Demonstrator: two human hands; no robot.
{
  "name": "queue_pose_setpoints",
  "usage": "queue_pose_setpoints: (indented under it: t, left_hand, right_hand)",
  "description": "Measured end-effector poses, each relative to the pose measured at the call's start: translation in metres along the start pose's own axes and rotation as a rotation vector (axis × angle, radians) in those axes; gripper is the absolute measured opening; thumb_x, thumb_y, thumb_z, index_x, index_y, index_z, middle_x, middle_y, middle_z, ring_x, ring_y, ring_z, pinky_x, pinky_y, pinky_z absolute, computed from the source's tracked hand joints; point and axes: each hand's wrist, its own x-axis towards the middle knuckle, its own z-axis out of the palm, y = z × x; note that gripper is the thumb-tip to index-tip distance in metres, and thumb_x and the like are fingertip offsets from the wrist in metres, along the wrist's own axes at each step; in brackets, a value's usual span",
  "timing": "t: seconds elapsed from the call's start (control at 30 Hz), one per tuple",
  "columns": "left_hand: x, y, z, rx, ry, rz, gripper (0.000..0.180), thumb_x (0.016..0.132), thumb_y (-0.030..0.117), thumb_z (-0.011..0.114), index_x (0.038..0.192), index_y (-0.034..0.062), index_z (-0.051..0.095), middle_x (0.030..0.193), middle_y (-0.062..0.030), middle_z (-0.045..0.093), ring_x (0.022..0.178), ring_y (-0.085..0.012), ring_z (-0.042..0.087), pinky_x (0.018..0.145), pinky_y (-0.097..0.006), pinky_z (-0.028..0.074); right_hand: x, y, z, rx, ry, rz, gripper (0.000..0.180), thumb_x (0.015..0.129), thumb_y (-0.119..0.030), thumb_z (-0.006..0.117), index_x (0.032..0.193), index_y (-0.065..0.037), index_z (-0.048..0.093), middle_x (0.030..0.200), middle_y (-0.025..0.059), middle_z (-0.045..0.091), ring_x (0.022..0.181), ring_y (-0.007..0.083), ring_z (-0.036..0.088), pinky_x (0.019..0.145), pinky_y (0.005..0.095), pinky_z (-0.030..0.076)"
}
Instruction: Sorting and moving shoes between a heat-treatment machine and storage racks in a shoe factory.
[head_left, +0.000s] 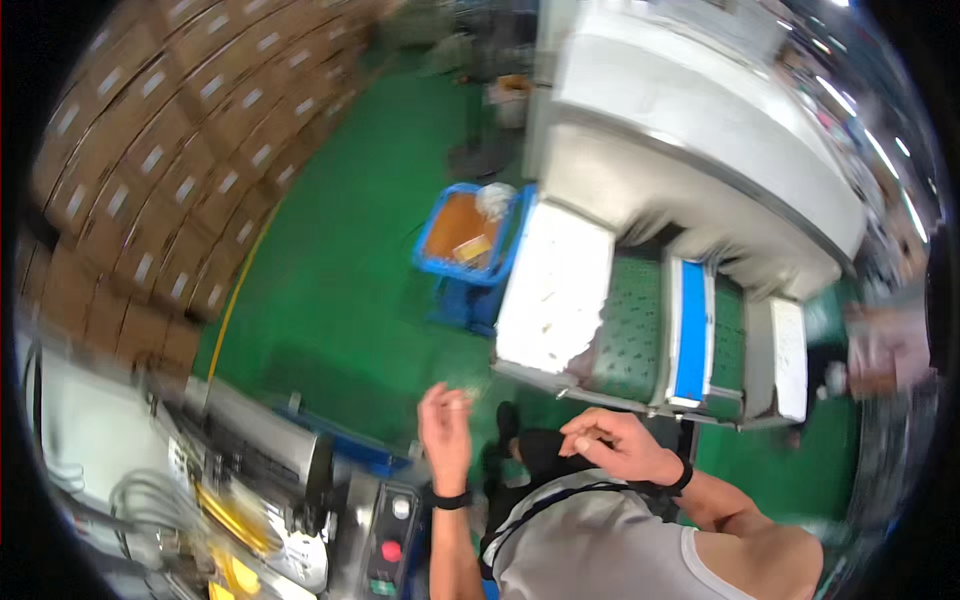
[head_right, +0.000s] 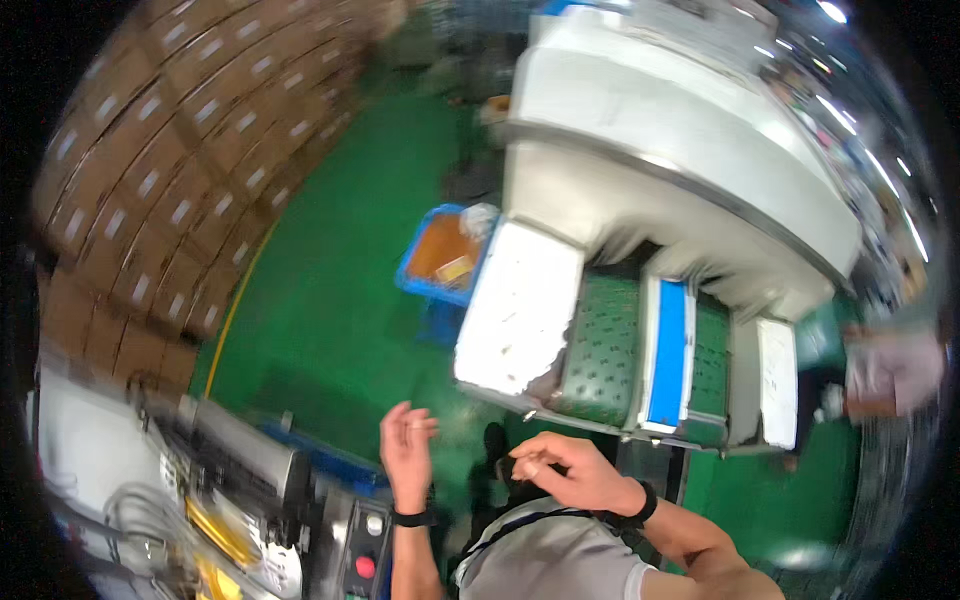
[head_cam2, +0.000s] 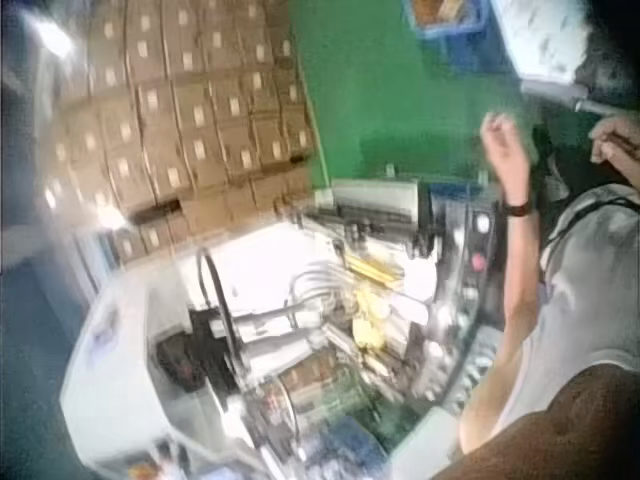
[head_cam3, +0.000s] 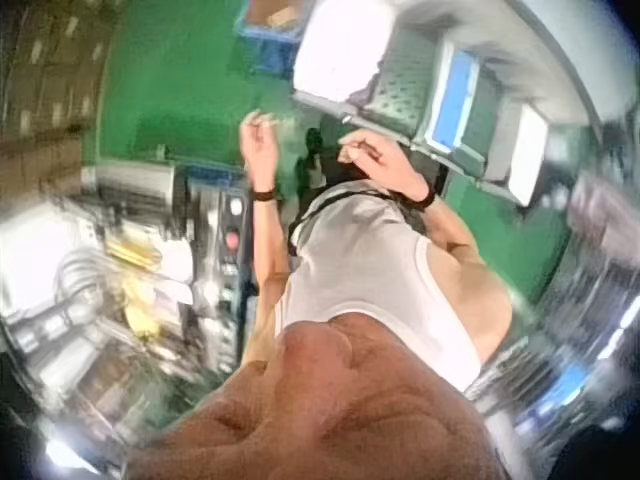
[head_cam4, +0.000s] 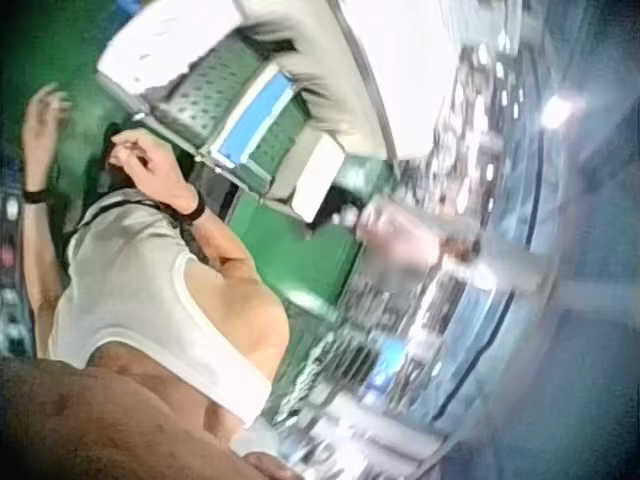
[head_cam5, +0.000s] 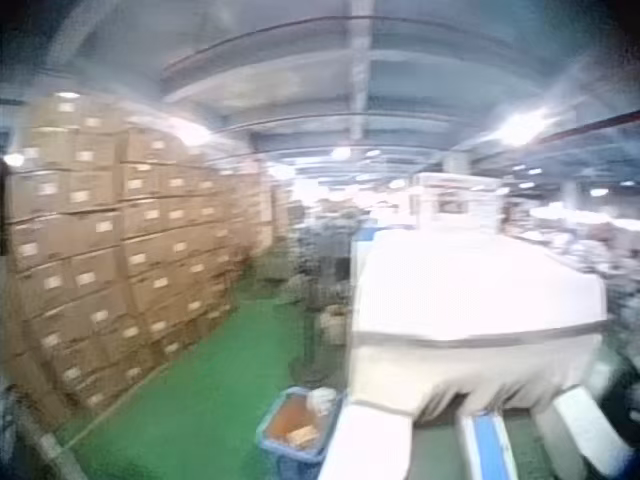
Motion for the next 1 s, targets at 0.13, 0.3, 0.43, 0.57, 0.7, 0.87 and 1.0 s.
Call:
queue_pose_setpoints:
  t: [0.13,0.3,0.43,0.57,0.7,0.87,1.0]
  left_hand:
    - [0.182,0.032,-0.017,0.175,-0.161,0.166,0.043,0.109,0.019,0.056,0.144,-0.0050,0.048,0.123,-0.0170,0.067,0.105,-0.0232,0.069,0.088,-0.037,0.059]
    - [0.321,0.051,-0.106,0.451,-0.223,0.042,0.044,0.109,0.020,0.059,0.143,-0.0047,0.049,0.119,-0.0134,0.067,0.099,-0.0193,0.069,0.081,-0.033,0.059]
    - [0.396,0.042,-0.094,0.577,-0.369,0.011,0.040,0.106,0.018,0.063,0.139,-0.0033,0.052,0.115,-0.0105,0.066,0.098,-0.0188,0.069,0.077,-0.031,0.058]
    - [0.485,0.014,-0.092,0.686,-0.532,-0.030,0.037,0.107,0.018,0.062,0.136,-0.0035,0.053,0.111,-0.0088,0.067,0.095,-0.0152,0.068,0.077,-0.029,0.058]
    - [0.582,-0.021,-0.093,0.777,-0.674,-0.055,0.039,0.104,0.021,0.066,0.133,-0.0037,0.058,0.104,-0.0079,0.069,0.092,-0.0132,0.065,0.081,-0.030,0.055]
    - [0.666,-0.057,-0.090,0.759,-0.828,-0.075,0.038,0.103,0.022,0.068,0.130,-0.0032,0.060,0.101,-0.0074,0.070,0.090,-0.0147,0.066,0.082,-0.030,0.054]
    - [0.694,-0.059,-0.070,0.744,-0.934,-0.054,0.028,0.100,0.022,0.072,0.112,-0.0019,0.064,0.091,-0.0079,0.070,0.083,-0.0146,0.065,0.076,-0.033,0.055]
  right_hand:
    - [0.105,0.005,0.020,0.181,0.275,-0.192,0.025,0.106,-0.014,0.062,0.125,0.003,0.064,0.104,0.0098,0.073,0.095,0.0142,0.072,0.083,0.0301,0.057]
    - [0.179,0.019,0.066,0.392,0.409,-0.220,0.032,0.107,-0.021,0.061,0.131,0.000,0.061,0.102,0.0047,0.070,0.086,0.0118,0.063,0.081,0.0282,0.052]
    - [0.194,0.027,0.066,0.453,0.584,-0.146,0.029,0.105,-0.017,0.064,0.128,0.001,0.064,0.100,0.0053,0.071,0.085,0.0126,0.065,0.079,0.0306,0.054]
    - [0.227,0.018,0.079,0.491,0.699,0.013,0.028,0.103,-0.015,0.067,0.127,-0.001,0.066,0.098,0.0071,0.071,0.087,0.0147,0.067,0.078,0.0319,0.055]
    - [0.276,-0.004,0.082,0.304,0.782,0.170,0.023,0.100,-0.014,0.068,0.119,-0.001,0.069,0.097,0.0093,0.071,0.087,0.0208,0.069,0.078,0.0325,0.056]
    - [0.320,-0.032,0.104,0.192,1.023,0.456,0.019,0.095,-0.008,0.071,0.112,0.000,0.070,0.093,0.0094,0.072,0.082,0.0187,0.069,0.073,0.0306,0.055]
    - [0.351,-0.064,0.119,0.134,1.131,0.563,0.018,0.093,-0.004,0.069,0.110,0.000,0.069,0.091,0.0097,0.073,0.080,0.0191,0.068,0.077,0.0312,0.054]
